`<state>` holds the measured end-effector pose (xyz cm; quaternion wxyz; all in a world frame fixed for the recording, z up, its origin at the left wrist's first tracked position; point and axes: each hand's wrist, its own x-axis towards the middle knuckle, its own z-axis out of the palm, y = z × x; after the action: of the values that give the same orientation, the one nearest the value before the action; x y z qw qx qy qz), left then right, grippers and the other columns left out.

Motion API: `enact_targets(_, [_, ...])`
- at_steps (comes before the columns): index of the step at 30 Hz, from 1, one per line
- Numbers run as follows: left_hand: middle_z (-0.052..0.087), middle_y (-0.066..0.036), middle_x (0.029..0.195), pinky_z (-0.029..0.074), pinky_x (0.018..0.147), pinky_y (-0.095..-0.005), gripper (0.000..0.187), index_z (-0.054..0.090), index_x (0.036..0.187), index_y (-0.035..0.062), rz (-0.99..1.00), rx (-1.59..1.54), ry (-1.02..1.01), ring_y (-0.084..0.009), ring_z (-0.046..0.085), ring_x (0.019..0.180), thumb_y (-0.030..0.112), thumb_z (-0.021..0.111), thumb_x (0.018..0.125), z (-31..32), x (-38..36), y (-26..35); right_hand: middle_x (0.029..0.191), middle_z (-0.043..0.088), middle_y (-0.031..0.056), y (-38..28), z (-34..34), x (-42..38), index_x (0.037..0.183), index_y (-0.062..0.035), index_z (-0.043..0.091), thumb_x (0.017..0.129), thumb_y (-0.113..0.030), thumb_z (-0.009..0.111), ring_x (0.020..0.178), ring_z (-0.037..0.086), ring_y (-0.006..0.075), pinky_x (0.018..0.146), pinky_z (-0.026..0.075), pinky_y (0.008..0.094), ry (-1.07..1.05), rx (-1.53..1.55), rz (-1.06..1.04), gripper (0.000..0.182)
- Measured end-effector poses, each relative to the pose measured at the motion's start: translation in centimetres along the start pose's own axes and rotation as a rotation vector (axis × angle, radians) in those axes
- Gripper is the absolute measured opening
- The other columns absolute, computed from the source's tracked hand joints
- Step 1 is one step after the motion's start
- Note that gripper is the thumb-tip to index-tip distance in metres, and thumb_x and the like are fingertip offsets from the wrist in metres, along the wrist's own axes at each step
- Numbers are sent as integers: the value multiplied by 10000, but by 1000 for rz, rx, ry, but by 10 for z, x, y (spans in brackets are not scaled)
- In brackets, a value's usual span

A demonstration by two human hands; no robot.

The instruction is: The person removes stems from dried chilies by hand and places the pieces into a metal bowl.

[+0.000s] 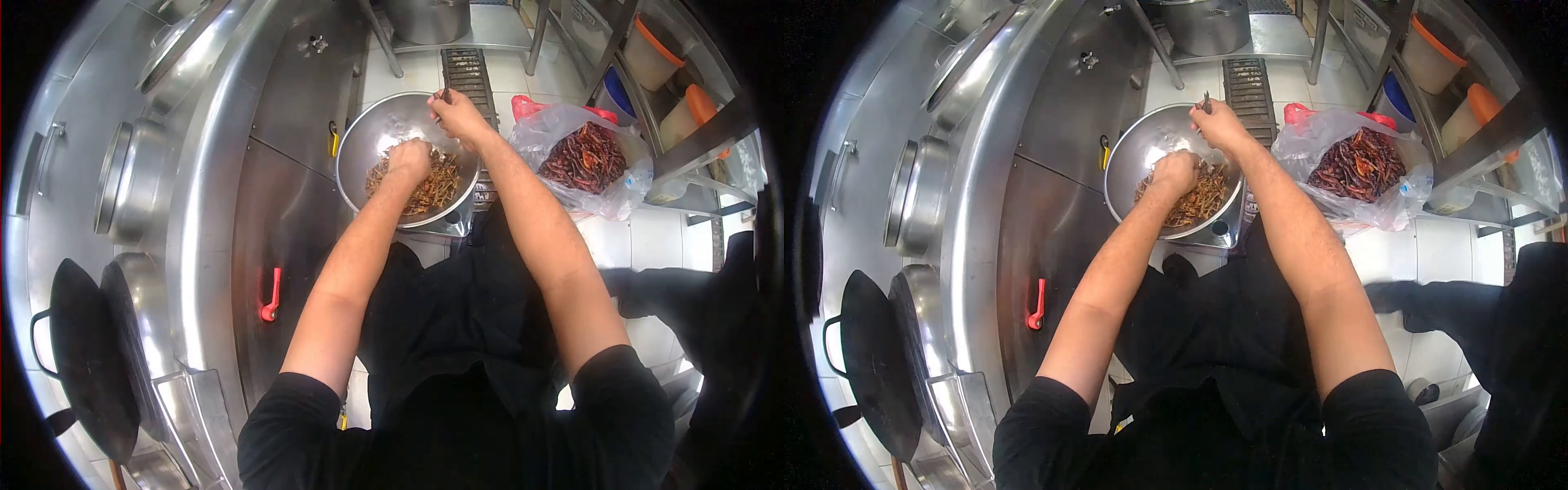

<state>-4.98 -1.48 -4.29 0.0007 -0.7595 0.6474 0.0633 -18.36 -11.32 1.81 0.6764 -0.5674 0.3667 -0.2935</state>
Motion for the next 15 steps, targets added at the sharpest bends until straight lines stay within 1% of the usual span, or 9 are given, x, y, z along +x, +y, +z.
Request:
enact_targets(2, [745, -149, 1036, 558, 896, -469, 204, 779, 1034, 184, -75, -106, -21, -352, 712, 996, 223, 660, 873, -8, -5, -3, 810, 568, -24, 3, 0, 4, 984, -126, 580, 993, -265, 632, 574, 425, 55, 455, 314, 237, 12, -19, 20, 149])
enact_targets(4, [746, -152, 1033, 558, 884, -474, 208, 781, 1041, 197, -135, -261, 35, -362, 712, 975, 254, 681, 867, -3, -3, -18, 849, 616, 20, 5, 1, 8, 1056, -76, 612, 993, -291, 634, 664, 519, 113, 538, 407, 293, -23, -132, 49, 225])
enact_targets(5, [765, -124, 960, 560, 807, -415, 189, 777, 1025, 145, -141, -358, 106, -283, 732, 868, 260, 717, 887, 0, 1, -27, 868, 639, 42, 6, -1, 8, 1092, -51, 628, 994, -304, 635, 709, 566, 143, 579, 453, 321, -35, -189, 63, 272])
enact_targets(6, [761, -106, 931, 550, 781, -390, 184, 772, 1014, 121, -127, -533, 150, -239, 714, 839, 254, 724, 896, -4, 5, -32, 887, 663, 64, 10, -4, 11, 1128, -26, 644, 994, -317, 636, 754, 613, 172, 621, 499, 348, -45, -247, 79, 321])
enact_targets(7, [758, -87, 901, 540, 756, -365, 183, 766, 1004, 97, -115, -708, 194, -196, 696, 810, 247, 731, 905, -8, 7, -38, 1039, 723, 165, 18, -2, 14, 1213, 7, 660, 991, -338, 638, 936, 690, 274, 822, 535, 410, 7, -442, -14, 411])
enact_targets(9, [724, -22, 828, 495, 699, -292, 195, 742, 969, 28, -97, -936, 261, -86, 604, 767, 220, 742, 933, -26, 5, -38, 1124, 717, 214, 31, 4, 18, 1253, 16, 654, 985, -340, 640, 1044, 686, 318, 919, 509, 421, -25, -488, -145, 445])
enact_targets(10, [727, -29, 830, 499, 700, -299, 205, 741, 973, 28, -92, -926, 277, -94, 611, 762, 229, 738, 934, -33, 3, -35, 1166, 714, 239, 28, 7, 13, 1273, 20, 651, 983, -341, 642, 1098, 684, 341, 968, 496, 426, -40, -512, -209, 463])
enact_targets(11, [730, -37, 831, 503, 701, -305, 214, 740, 978, 27, -86, -916, 293, -101, 619, 757, 237, 735, 935, -40, 0, -31, 1157, 716, 243, 24, 10, 7, 1258, 18, 654, 976, -323, 646, 1101, 683, 361, 950, 506, 435, -21, -572, -222, 443])
enact_targets(15, [735, -68, 833, 513, 710, -319, 255, 731, 986, 15, -99, -818, 314, -123, 642, 752, 266, 723, 941, -46, -5, -24, 1110, 721, 240, 24, 19, 3, 1230, 22, 656, 975, -301, 644, 1065, 691, 355, 925, 512, 429, -73, -445, -210, 411])
